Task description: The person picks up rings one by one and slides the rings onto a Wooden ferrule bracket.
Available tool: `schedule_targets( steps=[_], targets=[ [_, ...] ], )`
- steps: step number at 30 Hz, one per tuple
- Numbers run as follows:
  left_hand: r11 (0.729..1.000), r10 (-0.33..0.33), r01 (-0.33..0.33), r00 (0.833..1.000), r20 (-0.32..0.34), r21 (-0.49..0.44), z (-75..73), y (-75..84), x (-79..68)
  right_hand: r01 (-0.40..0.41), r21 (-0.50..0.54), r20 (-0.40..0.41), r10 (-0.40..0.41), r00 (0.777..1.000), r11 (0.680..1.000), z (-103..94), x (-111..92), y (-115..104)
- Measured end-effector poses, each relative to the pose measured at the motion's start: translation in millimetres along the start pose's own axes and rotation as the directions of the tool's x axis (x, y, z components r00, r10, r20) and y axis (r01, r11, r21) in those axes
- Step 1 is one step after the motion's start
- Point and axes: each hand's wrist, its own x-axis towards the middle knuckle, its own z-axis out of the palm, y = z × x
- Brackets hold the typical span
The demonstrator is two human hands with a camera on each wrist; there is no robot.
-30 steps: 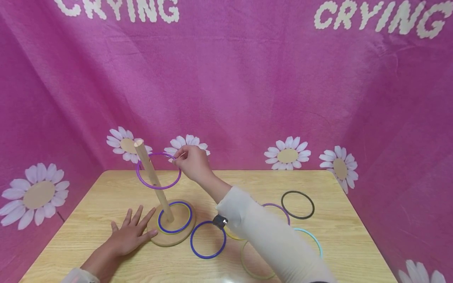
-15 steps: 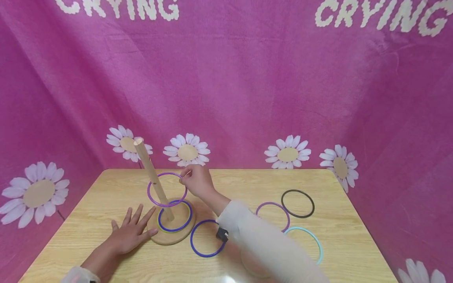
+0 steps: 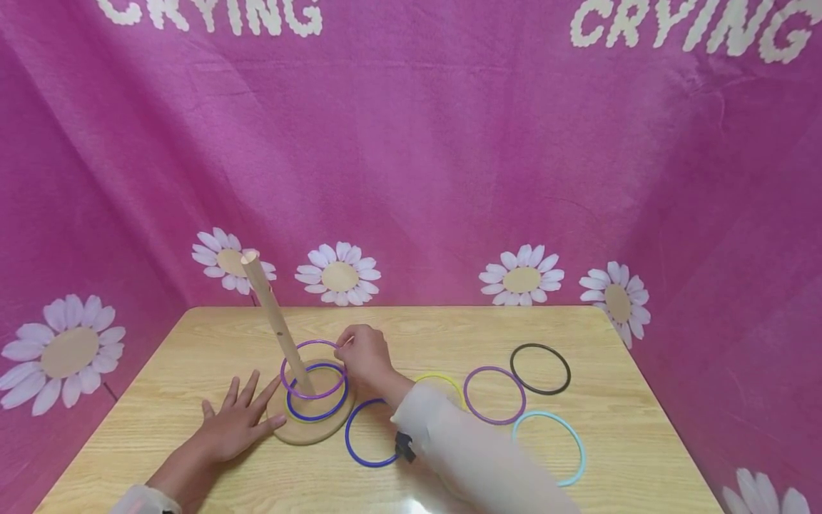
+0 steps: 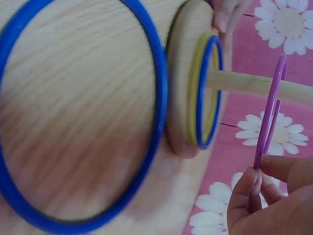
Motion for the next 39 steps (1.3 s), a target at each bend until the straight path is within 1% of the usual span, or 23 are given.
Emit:
schedule_targets(
  steps=[6, 10, 14, 17, 21, 32, 39],
  targets=[
    [1.000, 0.000, 0.000, 1.000, 0.002, -0.003, -0.4, 0.5, -0.3, -0.051, -0.008, -0.010, 0.051, 0.999, 0.999, 10.3, -5, 9],
    [1.000, -0.001, 0.001, 1.000, -0.004, -0.009, -1.2, 1.3, -0.8, -0.088, -0.004, 0.006, 0.088, 0.996, 0.996, 16.8, -7, 14],
    [1.000, -0.002, 0.002, 1.000, 0.000, -0.007, -1.3, 1.4, -0.9, -0.076, -0.044, 0.019, 0.077, 0.997, 0.996, 23.8, -10, 19],
    [1.000, -0.002, 0.002, 1.000, 0.008, -0.010, -1.3, 1.4, -0.6, -0.059, -0.073, 0.010, 0.060, 0.998, 0.996, 26.9, -11, 20],
    [1.000, -0.004, 0.004, 1.000, 0.018, -0.016, -2.2, 1.7, -0.5, -0.046, -0.081, -0.003, 0.046, 0.999, 0.996, 26.9, -13, 18],
    [1.000, -0.004, 0.004, 1.000, 0.015, -0.018, -3.0, 2.0, -1.0, -0.015, -0.088, -0.008, 0.014, 1.000, 0.996, 25.9, -15, 16],
    [1.000, -0.004, 0.004, 1.000, 0.019, -0.018, -2.8, 1.7, -1.1, 0.000, -0.050, 0.005, 0.000, 1.000, 0.999, 23.9, -14, 21]
  ],
)
